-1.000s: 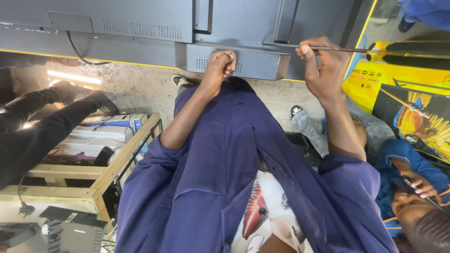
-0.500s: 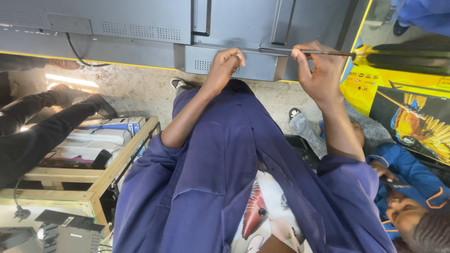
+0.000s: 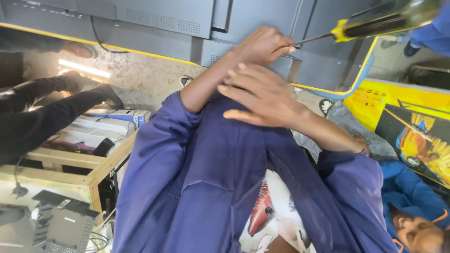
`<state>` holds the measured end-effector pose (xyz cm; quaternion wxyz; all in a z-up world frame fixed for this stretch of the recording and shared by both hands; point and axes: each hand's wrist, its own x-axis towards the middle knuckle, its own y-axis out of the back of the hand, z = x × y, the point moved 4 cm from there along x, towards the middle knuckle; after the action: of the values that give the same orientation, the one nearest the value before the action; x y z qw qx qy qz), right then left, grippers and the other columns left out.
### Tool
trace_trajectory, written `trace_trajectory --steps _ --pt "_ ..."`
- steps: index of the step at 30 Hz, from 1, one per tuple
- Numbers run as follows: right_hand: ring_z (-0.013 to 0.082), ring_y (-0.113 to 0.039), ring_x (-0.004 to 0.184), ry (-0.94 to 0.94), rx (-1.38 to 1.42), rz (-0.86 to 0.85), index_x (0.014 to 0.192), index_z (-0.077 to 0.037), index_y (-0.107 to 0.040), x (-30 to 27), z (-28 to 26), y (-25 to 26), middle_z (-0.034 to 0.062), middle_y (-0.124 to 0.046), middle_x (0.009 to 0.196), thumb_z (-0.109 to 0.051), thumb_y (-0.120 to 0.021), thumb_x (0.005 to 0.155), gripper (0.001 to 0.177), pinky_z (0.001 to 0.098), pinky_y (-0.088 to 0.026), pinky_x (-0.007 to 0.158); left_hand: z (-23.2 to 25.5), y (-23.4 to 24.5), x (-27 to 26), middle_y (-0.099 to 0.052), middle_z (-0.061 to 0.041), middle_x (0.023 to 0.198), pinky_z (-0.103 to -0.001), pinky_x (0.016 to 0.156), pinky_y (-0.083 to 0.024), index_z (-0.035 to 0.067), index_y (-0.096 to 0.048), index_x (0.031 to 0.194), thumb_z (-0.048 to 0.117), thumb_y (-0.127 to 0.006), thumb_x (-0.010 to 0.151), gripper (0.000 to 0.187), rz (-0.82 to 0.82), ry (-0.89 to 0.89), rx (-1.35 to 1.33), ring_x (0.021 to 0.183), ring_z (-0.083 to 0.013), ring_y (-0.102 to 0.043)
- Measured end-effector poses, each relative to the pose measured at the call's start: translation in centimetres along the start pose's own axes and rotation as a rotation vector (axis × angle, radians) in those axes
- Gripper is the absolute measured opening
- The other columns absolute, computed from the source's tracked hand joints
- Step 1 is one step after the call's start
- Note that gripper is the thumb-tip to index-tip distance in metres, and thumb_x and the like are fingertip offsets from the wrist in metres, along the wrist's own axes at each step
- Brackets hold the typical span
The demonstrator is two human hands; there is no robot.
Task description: Disassembling a television by removing screws from the back panel and lifting the casing
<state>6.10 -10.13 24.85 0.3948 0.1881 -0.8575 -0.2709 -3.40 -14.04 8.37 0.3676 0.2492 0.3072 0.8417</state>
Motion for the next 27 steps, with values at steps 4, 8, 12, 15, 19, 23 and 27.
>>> trace_trajectory --steps 4,8,12,15,19,23,27 --pt "0.0326 -0.049 0.109 0.172 -0.344 -0.520 0.131 -0.005 -0.049 2.4 0.3 -11.2 0.0134 -0.054 0.121 -0.027 -0.069 0.077 0.061 0.0424 -0.037 0.096 -0.6 -1.3 2.1 -0.057 -0.014 0.059 -0.051 0.049 -0.037 0.008 -0.051 0.076 0.028 -0.050 0.106 0.036 -0.115 -0.169 0.026 0.056 -0.0432 -0.054" --pt "0.0298 -0.061 0.083 0.225 -0.058 -0.617 0.099 -0.008 -0.051 3.8 -1.0 -14.8 0.0103 -0.063 0.090 -0.013 -0.069 0.066 0.037 0.0420 -0.047 0.071 -1.5 -2.6 2.5 -0.051 -0.017 0.056 -0.051 0.048 -0.034 0.006 -0.049 0.079 0.031 -0.048 0.108 0.038 -0.133 -0.203 -0.028 0.052 -0.0443 -0.048" --pt "0.0268 -0.059 0.074 0.360 0.054 -0.526 0.099 -0.011 -0.050 5.0 -4.6 -14.1 0.0041 -0.057 0.083 -0.008 -0.060 0.071 0.030 0.0381 -0.041 0.075 -2.2 -2.7 3.1 -0.044 -0.013 0.055 -0.047 0.050 -0.032 0.008 -0.044 0.077 0.037 -0.042 0.111 0.045 -0.113 -0.259 -0.131 0.051 -0.0382 -0.044" --pt "0.0305 -0.053 0.085 0.412 0.455 -0.489 0.108 -0.006 -0.049 5.4 -7.6 -13.3 0.0109 -0.052 0.087 -0.018 -0.050 0.068 0.042 0.0440 -0.034 0.094 -2.3 -2.3 3.2 -0.034 -0.009 0.053 -0.042 0.050 -0.029 0.008 -0.042 0.077 0.044 -0.038 0.111 0.050 -0.128 -0.250 -0.200 0.047 -0.0314 -0.035" --pt "0.0350 -0.052 0.122 0.378 0.415 -0.504 0.131 -0.004 -0.045 4.6 -9.6 -10.2 0.0156 -0.055 0.124 -0.001 -0.046 0.087 0.044 0.0523 -0.032 0.114 -1.5 -2.2 2.6 -0.041 -0.011 0.053 -0.044 0.051 -0.030 0.007 -0.043 0.073 0.032 -0.046 0.111 0.045 -0.155 -0.231 -0.143 0.050 -0.0347 -0.041" --pt "0.0351 -0.059 0.105 0.321 0.041 0.421 0.091 -0.023 -0.066 2.3 -6.5 2.2 0.0116 -0.065 0.110 -0.028 -0.098 0.075 0.036 0.0612 -0.042 0.088 -1.3 -1.8 2.0 -0.050 -0.011 0.059 -0.046 0.052 -0.033 0.008 -0.044 0.073 0.028 -0.048 0.110 0.042 -0.098 -0.269 -0.098 0.055 -0.0381 -0.050" --pt "0.0365 -0.048 0.113 1.110 -0.503 0.267 0.100 -0.019 -0.057 0.6 -6.7 7.0 0.0151 -0.051 0.118 -0.020 -0.083 0.062 0.047 0.0692 -0.034 0.089 -1.1 -1.5 1.4 -0.052 -0.010 0.057 -0.047 0.049 -0.033 0.009 -0.044 0.072 0.039 -0.039 0.111 0.049 -0.094 -0.273 -0.072 0.052 -0.0373 -0.051"
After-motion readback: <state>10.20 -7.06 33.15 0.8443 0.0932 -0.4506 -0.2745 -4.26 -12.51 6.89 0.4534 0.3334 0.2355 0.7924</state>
